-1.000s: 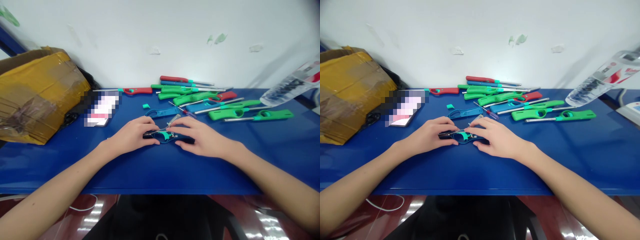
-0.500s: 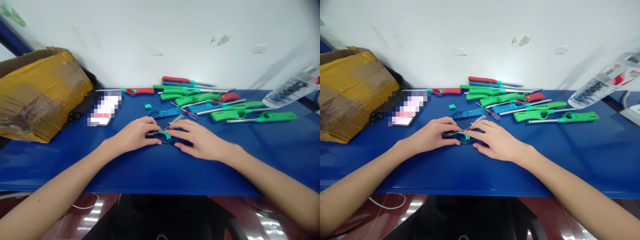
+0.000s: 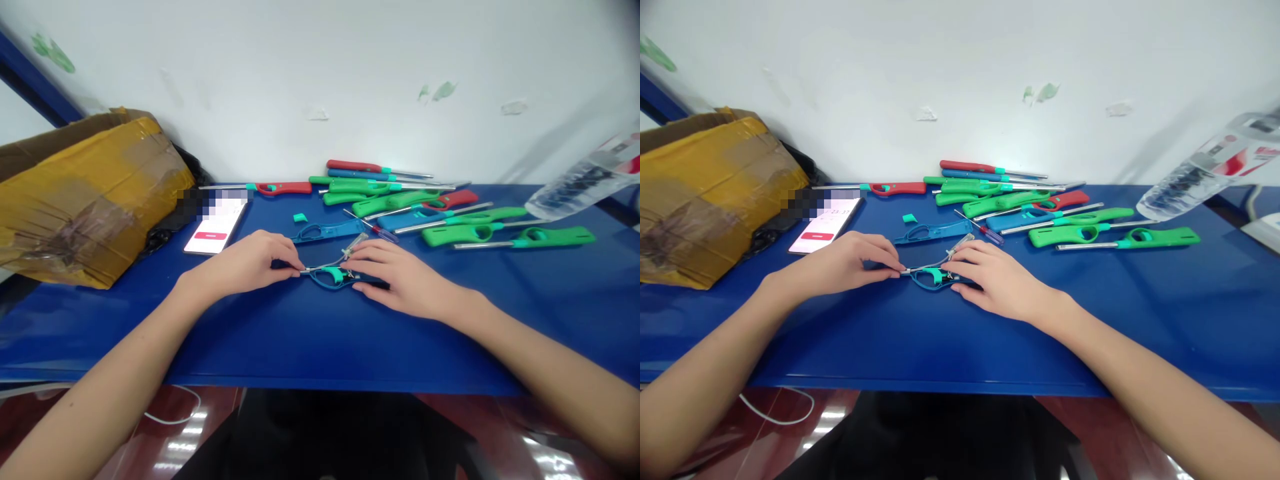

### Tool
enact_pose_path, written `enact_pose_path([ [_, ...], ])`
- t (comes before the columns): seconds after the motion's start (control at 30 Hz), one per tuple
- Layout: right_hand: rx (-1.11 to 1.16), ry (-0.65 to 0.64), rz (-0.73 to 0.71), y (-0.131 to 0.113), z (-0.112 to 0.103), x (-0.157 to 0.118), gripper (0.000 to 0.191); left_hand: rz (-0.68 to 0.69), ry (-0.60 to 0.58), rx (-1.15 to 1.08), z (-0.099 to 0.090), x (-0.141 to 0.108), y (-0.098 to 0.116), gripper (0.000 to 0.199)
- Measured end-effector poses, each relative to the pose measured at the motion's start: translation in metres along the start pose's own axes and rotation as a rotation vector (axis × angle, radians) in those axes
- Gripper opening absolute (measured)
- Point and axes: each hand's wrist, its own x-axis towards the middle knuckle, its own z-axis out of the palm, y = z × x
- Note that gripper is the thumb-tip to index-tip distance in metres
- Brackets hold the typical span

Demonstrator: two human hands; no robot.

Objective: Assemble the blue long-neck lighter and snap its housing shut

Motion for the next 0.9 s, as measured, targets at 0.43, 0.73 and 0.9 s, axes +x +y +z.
enact_pose_path([
  [0.43, -0.040, 0.054, 0.047, 0.007, 0.003, 0.001, 0.031, 0.016, 0.154, 0.242, 0.028, 0.005, -0.011, 0.025],
  [0.73, -0.093, 0.121, 0.094, 0.019, -0.014, 0.001, 0.034, -0.023, 0.281, 0.256, 0.039, 0.010, -0.015, 0.026],
  [0.9, -0.135, 0.111, 0.103, 0.028, -0.012, 0.000, 0.022, -0.022, 0.352, 0.323, 0.043, 0.015, -0.018, 0.028],
])
